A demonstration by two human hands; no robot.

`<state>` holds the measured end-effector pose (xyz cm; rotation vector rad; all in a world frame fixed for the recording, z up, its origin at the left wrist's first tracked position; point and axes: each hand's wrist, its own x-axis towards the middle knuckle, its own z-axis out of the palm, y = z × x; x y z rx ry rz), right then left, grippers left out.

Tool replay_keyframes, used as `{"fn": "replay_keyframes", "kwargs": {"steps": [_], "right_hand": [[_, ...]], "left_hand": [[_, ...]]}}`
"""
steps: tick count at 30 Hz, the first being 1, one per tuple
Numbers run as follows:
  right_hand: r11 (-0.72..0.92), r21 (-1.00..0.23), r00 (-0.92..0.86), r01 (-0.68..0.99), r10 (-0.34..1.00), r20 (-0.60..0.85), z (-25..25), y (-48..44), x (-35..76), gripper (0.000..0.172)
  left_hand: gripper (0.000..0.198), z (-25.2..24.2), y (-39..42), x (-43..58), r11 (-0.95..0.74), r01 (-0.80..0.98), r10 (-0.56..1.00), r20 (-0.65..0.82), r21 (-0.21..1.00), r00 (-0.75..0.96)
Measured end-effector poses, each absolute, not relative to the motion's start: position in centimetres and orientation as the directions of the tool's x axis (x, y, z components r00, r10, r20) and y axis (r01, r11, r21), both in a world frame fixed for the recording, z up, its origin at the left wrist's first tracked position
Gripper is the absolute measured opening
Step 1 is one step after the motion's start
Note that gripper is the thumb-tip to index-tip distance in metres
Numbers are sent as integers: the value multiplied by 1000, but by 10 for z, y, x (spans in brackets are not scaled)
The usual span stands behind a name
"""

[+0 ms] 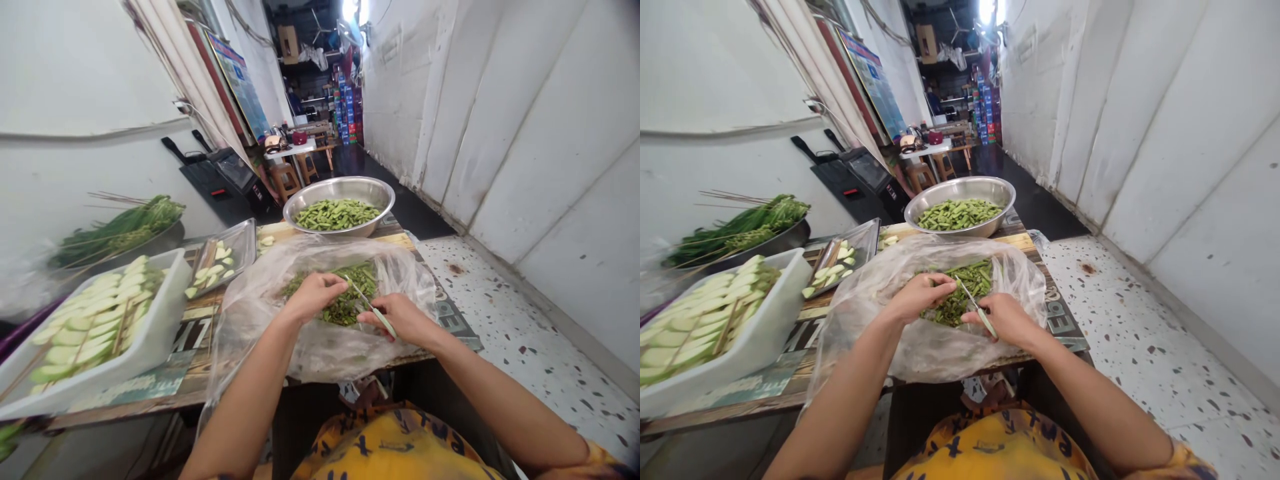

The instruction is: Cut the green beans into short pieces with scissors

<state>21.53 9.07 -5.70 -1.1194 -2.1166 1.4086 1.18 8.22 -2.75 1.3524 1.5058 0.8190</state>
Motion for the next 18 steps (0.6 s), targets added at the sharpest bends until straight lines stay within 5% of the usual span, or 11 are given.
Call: {"fn": "replay_keyframes", "kwargs": {"steps": [6,13,18], "right_hand": [[-28,-957,-653,287,726,-217,-59,90,215,48],[7,-947,-688,320,689,-228,-61,85,215,43],[34,-941,-686,336,693,-220,-60,83,212,42]], "left_hand": [[33,-35,80,11,273,-78,962,-270,959,47],[26,-38,81,19,238,-249,963,-261,939,-64],[31,-39,81,24,171,-180,979,-187,969,-76]]}}
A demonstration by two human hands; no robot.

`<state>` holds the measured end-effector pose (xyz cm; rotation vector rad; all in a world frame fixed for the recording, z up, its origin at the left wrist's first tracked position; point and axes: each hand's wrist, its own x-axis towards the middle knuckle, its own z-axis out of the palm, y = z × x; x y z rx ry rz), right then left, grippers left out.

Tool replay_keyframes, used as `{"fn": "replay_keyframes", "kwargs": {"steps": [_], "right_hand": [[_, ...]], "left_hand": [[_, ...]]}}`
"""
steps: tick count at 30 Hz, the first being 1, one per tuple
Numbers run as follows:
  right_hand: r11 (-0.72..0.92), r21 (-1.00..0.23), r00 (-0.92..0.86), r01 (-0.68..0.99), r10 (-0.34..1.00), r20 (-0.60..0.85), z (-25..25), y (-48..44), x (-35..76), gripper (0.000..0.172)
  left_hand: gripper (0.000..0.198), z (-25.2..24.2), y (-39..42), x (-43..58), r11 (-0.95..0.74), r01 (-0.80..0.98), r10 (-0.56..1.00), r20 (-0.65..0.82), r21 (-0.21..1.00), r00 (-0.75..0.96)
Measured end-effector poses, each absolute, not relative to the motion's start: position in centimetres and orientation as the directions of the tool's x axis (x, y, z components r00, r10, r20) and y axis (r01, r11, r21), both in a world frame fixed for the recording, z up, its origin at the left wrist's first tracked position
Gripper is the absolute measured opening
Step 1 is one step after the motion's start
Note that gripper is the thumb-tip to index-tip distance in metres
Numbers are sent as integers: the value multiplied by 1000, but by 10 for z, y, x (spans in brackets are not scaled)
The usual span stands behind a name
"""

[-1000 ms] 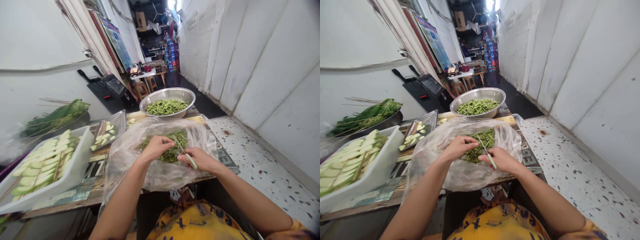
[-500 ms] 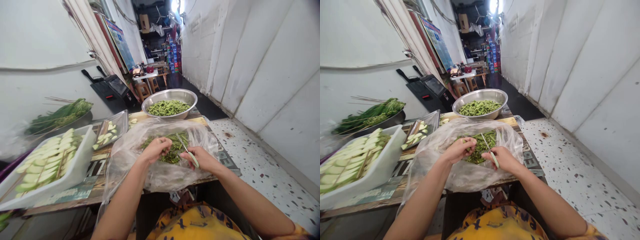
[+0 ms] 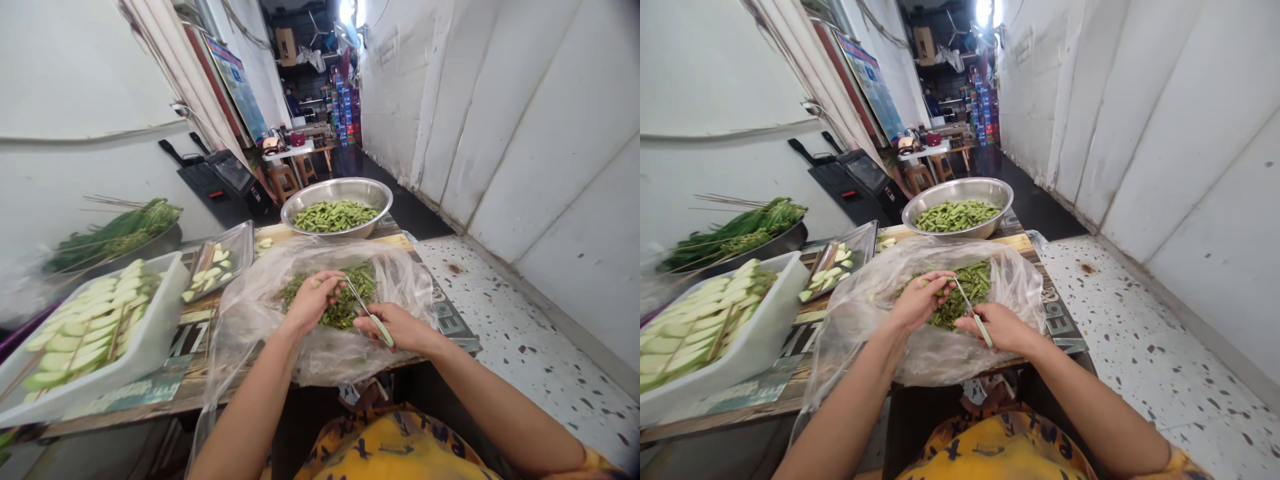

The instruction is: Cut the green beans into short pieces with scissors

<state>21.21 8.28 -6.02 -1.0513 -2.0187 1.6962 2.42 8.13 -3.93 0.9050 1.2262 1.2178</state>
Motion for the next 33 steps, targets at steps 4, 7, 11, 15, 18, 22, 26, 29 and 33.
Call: {"fn": "replay_keyframes", "kwargs": {"steps": [4,7,11,15,18,22,26,29,33], "right_hand": [[-18,-950,-670,310,705,-232,-63,84,211,43],[-26,-955,-670,296,707,-227,-63,85,210,44],[-23,-950,-662,313,712,-235,-59,85,209,44],[35,-937,-650,346,730,-212,-54,85,210,45],[133,-918,-643,373,750,-152,-54,85,210,49],[179,-872,-623,456,764,-169,-60,86,210,51],[185,-867,-631,462,756,-175,-67,87,211,52],[156,-906,-648,394,746,-154,-69,88,211,49],[30,-948,-636,316,749,-188,-65,89,212,44]], "left_hand": [[36,-44,80,25,127,-133,985,-141,983,-101],[35,-48,79,26,137,-92,984,-146,986,-101],[35,-49,76,28,121,-31,987,-123,992,-100],[33,-43,72,30,113,40,991,-109,993,-83],[34,-41,70,28,146,59,986,-141,988,-88],[33,-44,70,24,213,89,976,-207,973,-65],[27,-47,70,22,214,140,976,-207,967,-59],[23,-44,66,26,213,186,977,-210,959,-33],[23,-35,68,28,246,127,969,-247,961,-4]]}}
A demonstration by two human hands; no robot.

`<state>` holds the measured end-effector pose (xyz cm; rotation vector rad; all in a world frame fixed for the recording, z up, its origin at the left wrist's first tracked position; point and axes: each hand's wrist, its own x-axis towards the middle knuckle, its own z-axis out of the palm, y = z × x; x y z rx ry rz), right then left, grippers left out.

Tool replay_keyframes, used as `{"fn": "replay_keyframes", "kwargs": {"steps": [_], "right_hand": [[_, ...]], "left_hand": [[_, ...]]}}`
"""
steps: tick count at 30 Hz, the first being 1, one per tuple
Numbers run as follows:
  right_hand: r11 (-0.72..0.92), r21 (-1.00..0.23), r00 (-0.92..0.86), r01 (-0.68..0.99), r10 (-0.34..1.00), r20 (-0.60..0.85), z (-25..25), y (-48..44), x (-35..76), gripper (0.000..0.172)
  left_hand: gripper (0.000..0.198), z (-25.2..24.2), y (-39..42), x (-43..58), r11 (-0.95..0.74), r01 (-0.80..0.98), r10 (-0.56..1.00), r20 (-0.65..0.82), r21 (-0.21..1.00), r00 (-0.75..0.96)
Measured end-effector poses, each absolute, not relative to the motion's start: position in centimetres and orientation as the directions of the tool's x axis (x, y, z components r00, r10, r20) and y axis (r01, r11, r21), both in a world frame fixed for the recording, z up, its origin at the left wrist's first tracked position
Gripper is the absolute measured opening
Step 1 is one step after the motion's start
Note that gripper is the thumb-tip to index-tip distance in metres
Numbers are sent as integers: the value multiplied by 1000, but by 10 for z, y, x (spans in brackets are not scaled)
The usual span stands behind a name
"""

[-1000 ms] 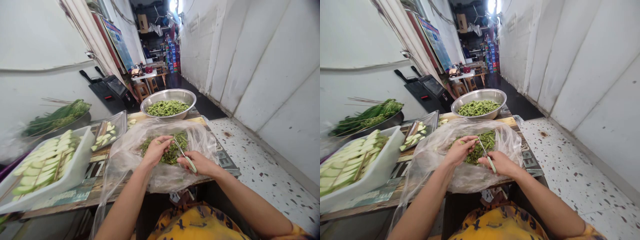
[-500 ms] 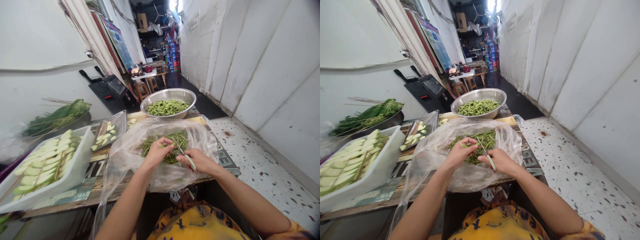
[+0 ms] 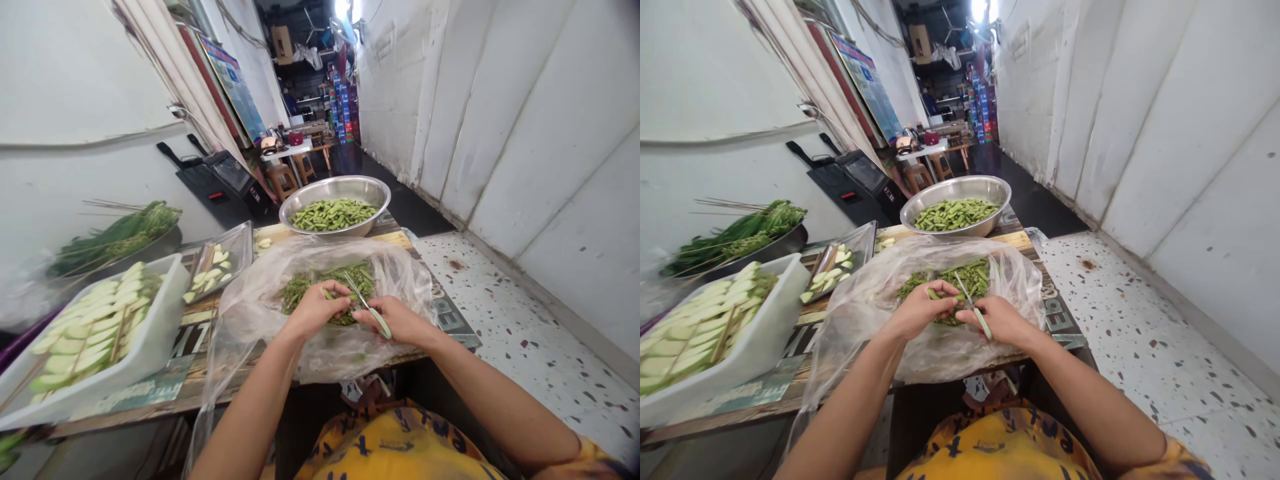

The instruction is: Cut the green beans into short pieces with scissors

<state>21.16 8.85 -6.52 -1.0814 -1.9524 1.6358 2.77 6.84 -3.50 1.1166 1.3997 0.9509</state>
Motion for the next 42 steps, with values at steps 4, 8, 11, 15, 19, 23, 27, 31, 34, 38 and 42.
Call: {"fn": "replay_keyframes", "kwargs": {"steps": [4,8,11,15,19,23,27,31,34,38,42], "right_hand": [[-120,-977,-583,178,787,-203,-62,88,215,43],[-132,-977,-608,167,766,-207,-63,86,220,44],[-115,-976,-632,183,747,-207,-63,84,221,45],[-118,-973,-608,198,764,-217,-62,85,222,47],[-154,-962,-602,226,754,-262,-61,87,224,46],[-156,-952,-611,263,737,-290,-65,89,225,45],[-84,-945,-644,315,713,-278,-64,91,220,45],[9,-924,-635,382,728,-256,-56,90,215,48],[126,-889,-614,439,765,-194,-53,87,214,50],[274,-801,-603,533,787,-131,-58,85,212,49],[336,-736,-599,588,792,-117,-66,86,210,47]], "left_hand": [[18,-30,90,15,346,-243,933,-360,906,-13],[16,-38,114,9,294,-4,947,-292,956,-133],[13,-47,126,14,72,666,995,-3,742,-104],[17,-49,135,23,-81,982,996,51,174,73],[23,-36,135,17,-44,970,999,-5,240,47],[30,-24,120,7,-34,801,995,-57,598,84],[30,-18,103,10,-79,749,985,-62,658,159],[29,-14,95,16,-82,753,984,-66,653,164],[29,-13,93,15,-63,740,986,-73,670,150],[30,-18,91,13,2,724,971,-174,690,163],[31,-22,87,9,91,716,947,-282,692,152]]}}
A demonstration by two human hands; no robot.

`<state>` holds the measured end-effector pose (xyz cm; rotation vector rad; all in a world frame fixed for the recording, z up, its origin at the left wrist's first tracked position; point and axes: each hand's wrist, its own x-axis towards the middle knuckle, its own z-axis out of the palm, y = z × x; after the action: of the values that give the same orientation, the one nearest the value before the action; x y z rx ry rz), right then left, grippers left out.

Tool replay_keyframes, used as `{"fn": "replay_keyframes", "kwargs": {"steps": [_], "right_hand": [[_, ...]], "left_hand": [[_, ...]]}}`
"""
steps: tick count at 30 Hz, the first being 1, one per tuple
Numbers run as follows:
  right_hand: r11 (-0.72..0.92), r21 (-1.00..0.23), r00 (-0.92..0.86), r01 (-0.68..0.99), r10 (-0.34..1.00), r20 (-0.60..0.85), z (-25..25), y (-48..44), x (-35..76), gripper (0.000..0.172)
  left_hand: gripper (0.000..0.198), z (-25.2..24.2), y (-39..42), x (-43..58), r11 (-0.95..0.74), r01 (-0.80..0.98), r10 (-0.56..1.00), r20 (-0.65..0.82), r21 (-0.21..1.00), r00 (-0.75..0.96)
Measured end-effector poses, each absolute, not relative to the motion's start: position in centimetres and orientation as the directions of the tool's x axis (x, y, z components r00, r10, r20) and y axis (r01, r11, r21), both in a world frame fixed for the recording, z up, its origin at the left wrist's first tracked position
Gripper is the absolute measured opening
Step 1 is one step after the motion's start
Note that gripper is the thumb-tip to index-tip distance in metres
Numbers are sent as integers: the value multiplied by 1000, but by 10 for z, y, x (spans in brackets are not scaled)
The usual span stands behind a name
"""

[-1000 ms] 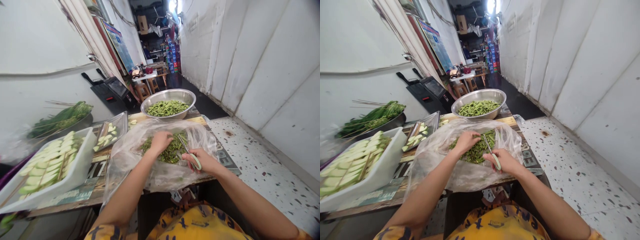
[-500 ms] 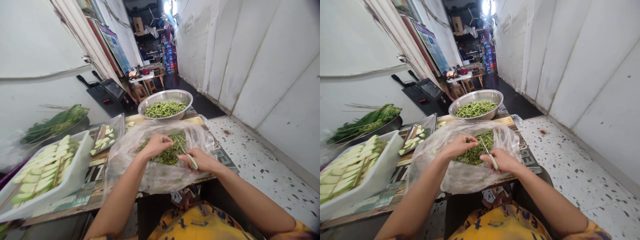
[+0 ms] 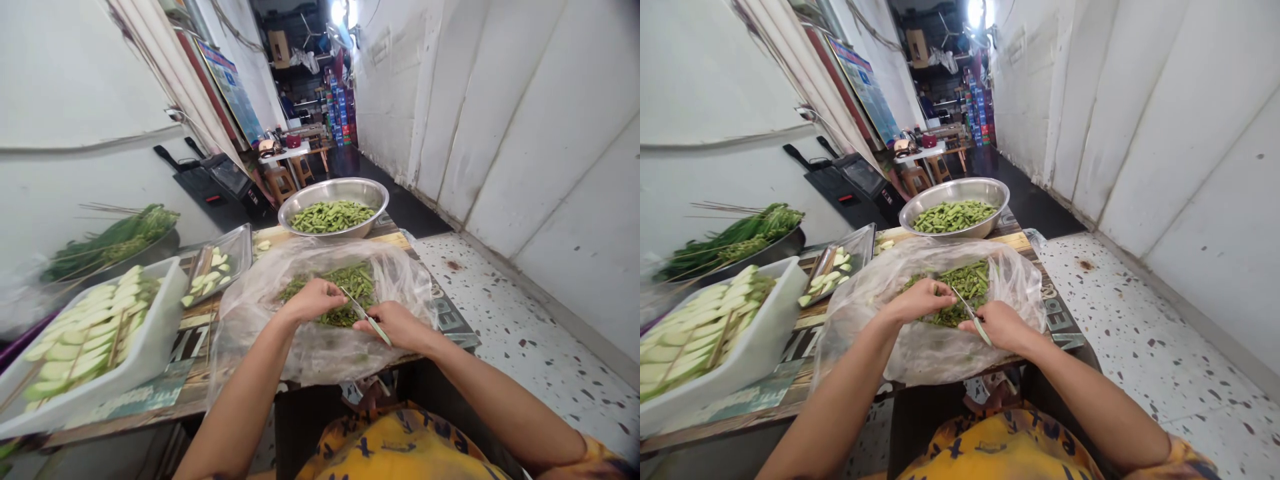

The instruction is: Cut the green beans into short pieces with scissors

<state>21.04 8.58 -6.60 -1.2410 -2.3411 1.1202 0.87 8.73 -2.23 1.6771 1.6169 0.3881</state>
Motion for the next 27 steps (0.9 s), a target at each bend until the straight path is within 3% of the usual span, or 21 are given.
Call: {"fn": "replay_keyframes", "kwargs": {"steps": [4,8,11,14,27], "right_hand": [[247,-820,-609,516,780,-148,-69,89,212,46],[34,-951,-629,306,757,-176,-63,89,216,42],[-89,-968,-673,234,704,-228,-58,85,216,47],[-98,-969,-690,227,686,-231,-57,79,214,50],[-89,-981,-632,170,754,-178,-53,75,207,46]], "left_hand": [[30,-23,84,2,213,555,904,-377,804,200],[24,-22,83,0,339,158,919,-363,927,158],[15,-22,81,5,359,-183,933,-348,915,91],[14,-26,79,13,328,-403,934,-357,855,2],[15,-41,60,38,311,-524,924,-381,793,-28]]}}
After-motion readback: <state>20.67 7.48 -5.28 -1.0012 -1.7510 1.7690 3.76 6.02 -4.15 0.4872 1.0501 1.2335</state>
